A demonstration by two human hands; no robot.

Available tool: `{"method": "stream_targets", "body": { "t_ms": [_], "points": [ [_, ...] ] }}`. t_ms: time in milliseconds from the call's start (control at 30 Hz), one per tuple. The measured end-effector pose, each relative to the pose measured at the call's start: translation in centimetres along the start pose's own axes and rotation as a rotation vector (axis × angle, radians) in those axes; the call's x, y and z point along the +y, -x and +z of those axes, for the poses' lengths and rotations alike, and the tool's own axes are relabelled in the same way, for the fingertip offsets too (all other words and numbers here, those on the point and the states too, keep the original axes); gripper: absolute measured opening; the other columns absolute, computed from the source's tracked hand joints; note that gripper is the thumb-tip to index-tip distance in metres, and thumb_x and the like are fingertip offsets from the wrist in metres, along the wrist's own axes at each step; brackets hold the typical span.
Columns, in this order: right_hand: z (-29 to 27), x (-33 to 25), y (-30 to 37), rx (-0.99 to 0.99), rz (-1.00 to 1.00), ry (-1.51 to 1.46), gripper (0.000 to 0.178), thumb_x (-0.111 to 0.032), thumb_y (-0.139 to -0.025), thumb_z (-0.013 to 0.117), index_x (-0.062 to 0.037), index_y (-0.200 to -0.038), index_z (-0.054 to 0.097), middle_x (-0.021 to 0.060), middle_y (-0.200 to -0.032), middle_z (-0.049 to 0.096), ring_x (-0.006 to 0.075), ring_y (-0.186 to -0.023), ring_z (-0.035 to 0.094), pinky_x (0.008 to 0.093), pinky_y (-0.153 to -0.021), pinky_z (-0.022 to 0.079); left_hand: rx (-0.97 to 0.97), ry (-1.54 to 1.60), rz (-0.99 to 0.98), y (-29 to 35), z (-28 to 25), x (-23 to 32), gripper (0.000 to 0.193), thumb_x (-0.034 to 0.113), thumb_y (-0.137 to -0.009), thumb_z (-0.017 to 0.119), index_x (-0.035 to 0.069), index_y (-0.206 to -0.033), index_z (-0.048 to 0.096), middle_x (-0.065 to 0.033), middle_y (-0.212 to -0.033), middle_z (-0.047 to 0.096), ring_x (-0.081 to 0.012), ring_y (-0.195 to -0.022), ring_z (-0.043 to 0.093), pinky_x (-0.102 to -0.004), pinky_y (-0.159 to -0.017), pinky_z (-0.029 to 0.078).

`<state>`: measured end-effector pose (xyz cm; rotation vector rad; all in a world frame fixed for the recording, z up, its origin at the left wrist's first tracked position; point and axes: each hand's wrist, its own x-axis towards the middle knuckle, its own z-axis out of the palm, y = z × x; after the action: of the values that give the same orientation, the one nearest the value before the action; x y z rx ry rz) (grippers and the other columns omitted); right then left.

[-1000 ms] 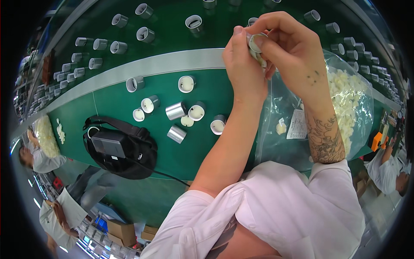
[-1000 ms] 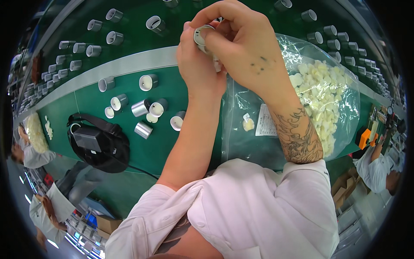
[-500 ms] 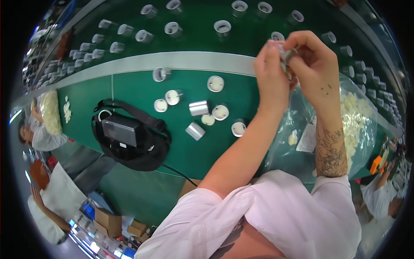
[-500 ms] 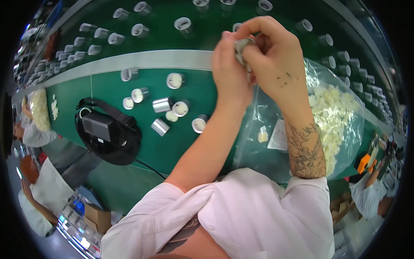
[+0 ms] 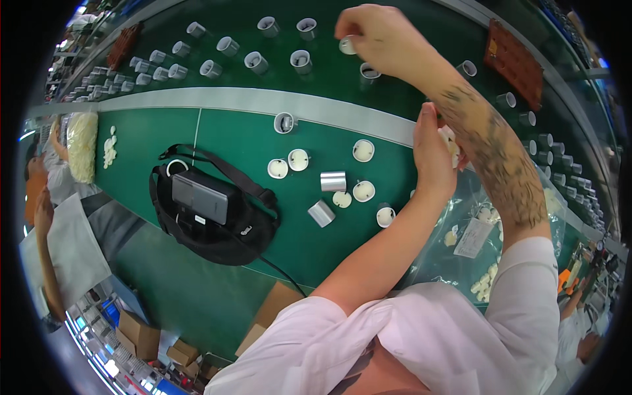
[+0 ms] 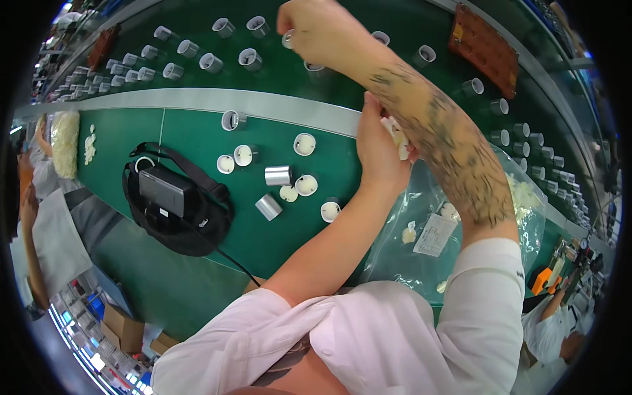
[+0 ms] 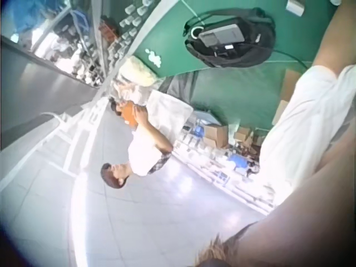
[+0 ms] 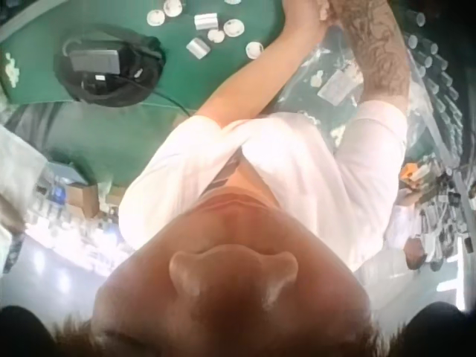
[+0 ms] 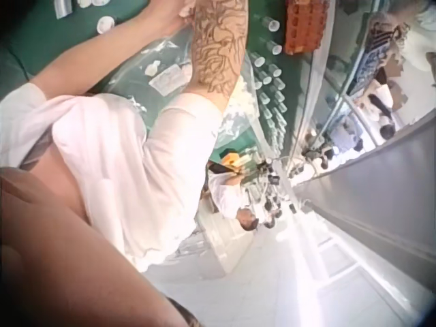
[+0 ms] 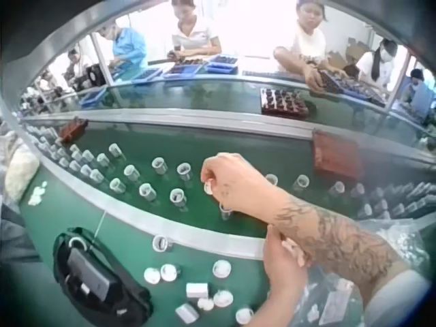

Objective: The person inserts small white pads into metal cylinders by hand and places the assembled cylinders into holders along the assembly line.

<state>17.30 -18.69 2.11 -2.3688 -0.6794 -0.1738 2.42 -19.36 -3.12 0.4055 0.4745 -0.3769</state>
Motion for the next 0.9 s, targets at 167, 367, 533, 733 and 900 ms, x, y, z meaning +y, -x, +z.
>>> {"method": "stream_targets", "body": {
  "t_ms": [167, 367, 533, 733, 900],
  "points": [
    [0.6, 0.2, -0.9, -0.128, 0.053, 0.051, 0.017, -0.009, -0.084, 0.060, 0.0029, -0.092, 0.071, 0.0266, -0.090, 0.070, 0.0446, -0.093, 0.068, 0.0472, -0.084, 0.055, -0.038, 0.050, 0.063, -0.2, -0.1, -0.1, 0.046, 0.052, -0.110, 0.033, 0.011, -0.114, 0.052, -0.0022, -0.076, 0.057, -0.0115, -0.050, 0.052, -0.0255, -0.038, 0.035],
    [-5.9, -1.7, 4.3, -0.027, 0.241, -0.096, 0.018, -0.007, -0.089, 0.061, 0.0039, -0.100, 0.072, 0.0180, -0.084, 0.072, 0.0258, -0.075, 0.071, 0.0353, -0.070, 0.058, -0.121, 0.120, 0.141, -0.7, -1.4, 0.5, 0.051, 0.059, -0.108, 0.033, 0.012, -0.120, 0.050, -0.0029, -0.070, 0.054, -0.0122, -0.051, 0.048, -0.0269, -0.040, 0.034],
    [-8.4, -1.8, 13.9, -0.254, 0.364, -0.245, 0.023, -0.010, -0.087, 0.073, -0.0050, -0.109, 0.075, 0.0067, -0.093, 0.061, 0.0141, -0.078, 0.060, 0.0293, -0.068, 0.050, -0.115, 0.108, 0.099, -0.1, -0.3, 0.0, 0.053, 0.061, -0.107, 0.032, 0.015, -0.125, 0.049, -0.0024, -0.071, 0.054, -0.0117, -0.053, 0.049, -0.0261, -0.041, 0.034],
    [-8.3, -3.1, 16.7, -0.154, 0.387, -0.171, 0.025, 0.001, -0.086, 0.071, -0.0010, -0.111, 0.070, 0.0032, -0.101, 0.055, 0.0086, -0.076, 0.059, 0.0244, -0.066, 0.051, -0.206, -0.107, 0.134, 0.1, -0.9, 0.1, 0.059, 0.064, -0.106, 0.031, 0.011, -0.120, 0.054, -0.0038, -0.085, 0.061, -0.0122, -0.071, 0.059, -0.0256, -0.051, 0.044],
    [-8.6, -3.8, 17.0, -0.033, 0.538, -0.361, 0.018, -0.001, -0.089, 0.073, -0.0013, -0.106, 0.069, 0.0004, -0.095, 0.062, 0.0047, -0.072, 0.057, 0.0208, -0.061, 0.046, -0.243, -0.112, 0.121, -0.1, -1.0, 0.4, 0.058, 0.063, -0.106, 0.032, 0.010, -0.109, 0.056, -0.0036, -0.079, 0.059, -0.0113, -0.061, 0.054, -0.0255, -0.045, 0.037]
  ]
}}
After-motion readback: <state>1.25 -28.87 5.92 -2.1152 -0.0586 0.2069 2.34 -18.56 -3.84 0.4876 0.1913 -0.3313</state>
